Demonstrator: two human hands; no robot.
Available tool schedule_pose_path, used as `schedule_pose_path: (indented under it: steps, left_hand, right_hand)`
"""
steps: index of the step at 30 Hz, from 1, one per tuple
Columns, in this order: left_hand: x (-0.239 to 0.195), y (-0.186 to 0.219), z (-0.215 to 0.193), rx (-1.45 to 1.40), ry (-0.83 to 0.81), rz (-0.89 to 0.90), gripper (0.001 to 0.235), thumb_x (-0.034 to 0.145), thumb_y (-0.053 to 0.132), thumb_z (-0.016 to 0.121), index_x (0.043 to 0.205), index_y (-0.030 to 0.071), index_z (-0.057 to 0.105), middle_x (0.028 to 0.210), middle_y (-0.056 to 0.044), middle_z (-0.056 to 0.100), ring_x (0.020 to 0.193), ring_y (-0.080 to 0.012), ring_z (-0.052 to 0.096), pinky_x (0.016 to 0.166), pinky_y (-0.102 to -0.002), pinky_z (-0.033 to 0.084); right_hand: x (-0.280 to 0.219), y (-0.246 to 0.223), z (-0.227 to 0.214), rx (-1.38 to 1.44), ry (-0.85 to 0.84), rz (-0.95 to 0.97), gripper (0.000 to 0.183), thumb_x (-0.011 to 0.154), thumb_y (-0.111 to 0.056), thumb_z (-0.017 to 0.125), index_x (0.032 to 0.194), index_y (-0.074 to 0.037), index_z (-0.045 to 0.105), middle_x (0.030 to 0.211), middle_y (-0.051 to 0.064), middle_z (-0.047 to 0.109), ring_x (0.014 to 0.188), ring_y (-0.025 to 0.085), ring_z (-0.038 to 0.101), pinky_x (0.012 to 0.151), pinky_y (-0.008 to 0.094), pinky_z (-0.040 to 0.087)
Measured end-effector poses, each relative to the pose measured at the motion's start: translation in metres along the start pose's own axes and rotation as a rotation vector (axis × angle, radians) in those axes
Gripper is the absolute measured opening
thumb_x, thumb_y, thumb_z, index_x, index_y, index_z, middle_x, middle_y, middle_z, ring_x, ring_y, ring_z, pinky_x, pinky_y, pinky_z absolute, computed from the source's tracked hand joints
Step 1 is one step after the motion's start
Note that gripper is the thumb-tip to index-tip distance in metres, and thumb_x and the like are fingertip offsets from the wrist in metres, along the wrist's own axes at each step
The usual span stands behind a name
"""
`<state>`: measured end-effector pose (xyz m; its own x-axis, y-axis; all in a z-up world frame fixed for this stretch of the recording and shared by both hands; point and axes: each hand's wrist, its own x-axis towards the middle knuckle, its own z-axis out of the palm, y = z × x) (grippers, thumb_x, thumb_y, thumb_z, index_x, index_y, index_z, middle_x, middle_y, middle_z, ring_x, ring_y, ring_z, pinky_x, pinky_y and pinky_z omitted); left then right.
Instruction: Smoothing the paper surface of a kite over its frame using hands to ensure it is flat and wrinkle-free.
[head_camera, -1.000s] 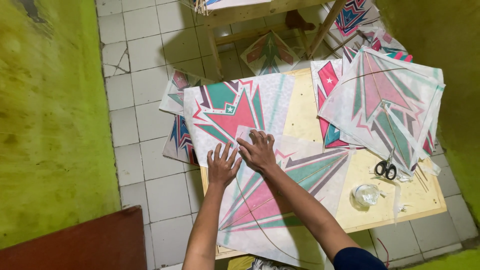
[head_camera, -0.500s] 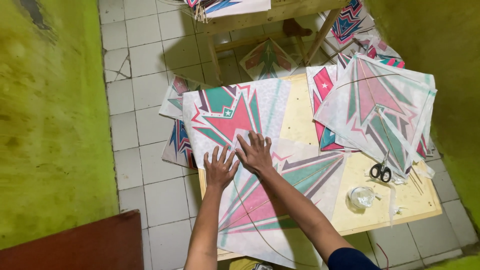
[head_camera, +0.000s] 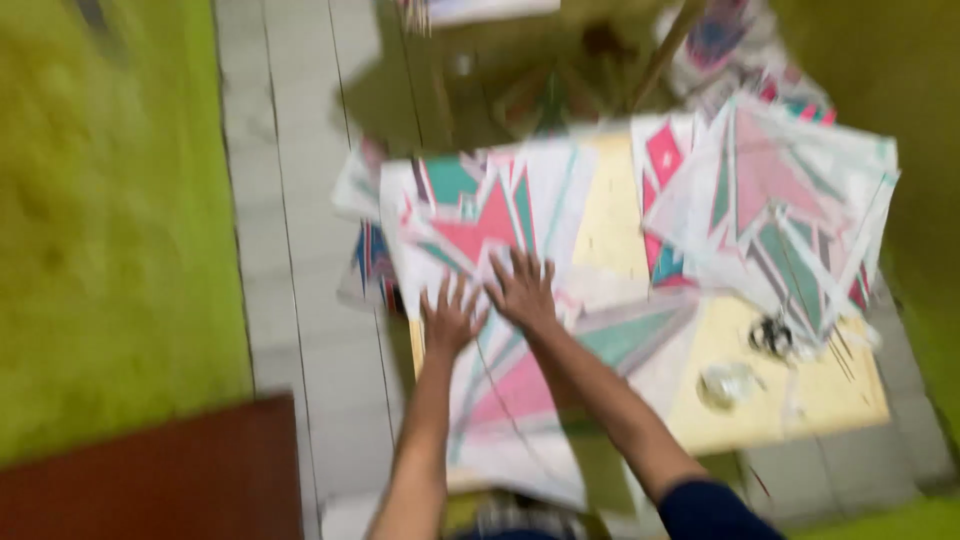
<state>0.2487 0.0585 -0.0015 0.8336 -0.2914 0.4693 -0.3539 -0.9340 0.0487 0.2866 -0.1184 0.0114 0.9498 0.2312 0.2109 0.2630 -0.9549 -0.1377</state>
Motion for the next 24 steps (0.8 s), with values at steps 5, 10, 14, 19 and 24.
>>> schedule_pose_path:
  steps: [5,10,14,19,24]
  left_hand:
    - [0.013,0.001,-0.01,0.035,-0.003,0.001,0.058,0.094,0.06,0.052,0.137,0.022,0.063,0.144,-0.007,0.062,0.136,-0.0293,0.053,0.106,-0.064,0.036]
    - [0.011,-0.002,-0.004,0.008,-0.059,0.015,0.057,0.096,0.063,0.048,0.133,0.023,0.066,0.145,-0.006,0.061,0.14,-0.0305,0.048,0.107,-0.067,0.033]
    - [0.013,-0.003,-0.001,-0.001,-0.188,-0.037,0.06,0.096,0.068,0.044,0.135,0.026,0.064,0.152,-0.005,0.054,0.145,-0.0295,0.041,0.109,-0.066,0.03]
    - [0.013,-0.002,-0.007,-0.024,-0.219,-0.033,0.059,0.096,0.069,0.043,0.139,0.033,0.061,0.156,-0.004,0.05,0.147,-0.0314,0.037,0.109,-0.068,0.029]
    - [0.015,-0.004,-0.009,-0.029,-0.272,-0.047,0.059,0.096,0.07,0.041,0.139,0.034,0.06,0.16,-0.002,0.045,0.149,-0.0326,0.032,0.109,-0.068,0.027]
  right_hand:
    - [0.012,0.002,-0.007,0.066,0.061,-0.018,0.058,0.104,-0.062,0.036,0.148,-0.03,0.056,0.136,0.011,0.045,0.131,0.034,0.034,0.108,0.063,0.021]
    - [0.012,-0.001,-0.012,0.08,0.071,-0.018,0.054,0.105,-0.057,0.036,0.146,-0.029,0.058,0.131,0.009,0.043,0.128,0.033,0.032,0.107,0.062,0.02]
    - [0.016,-0.002,-0.014,0.059,0.085,-0.021,0.053,0.105,-0.055,0.035,0.144,-0.029,0.059,0.129,0.008,0.042,0.128,0.031,0.032,0.107,0.062,0.02]
    - [0.012,-0.003,-0.014,0.055,0.067,-0.015,0.053,0.105,-0.053,0.035,0.147,-0.03,0.056,0.129,0.009,0.042,0.129,0.03,0.031,0.108,0.06,0.018]
    - [0.014,-0.004,-0.011,0.032,0.082,-0.021,0.056,0.104,-0.058,0.035,0.148,-0.03,0.055,0.132,0.009,0.042,0.13,0.03,0.03,0.108,0.059,0.017]
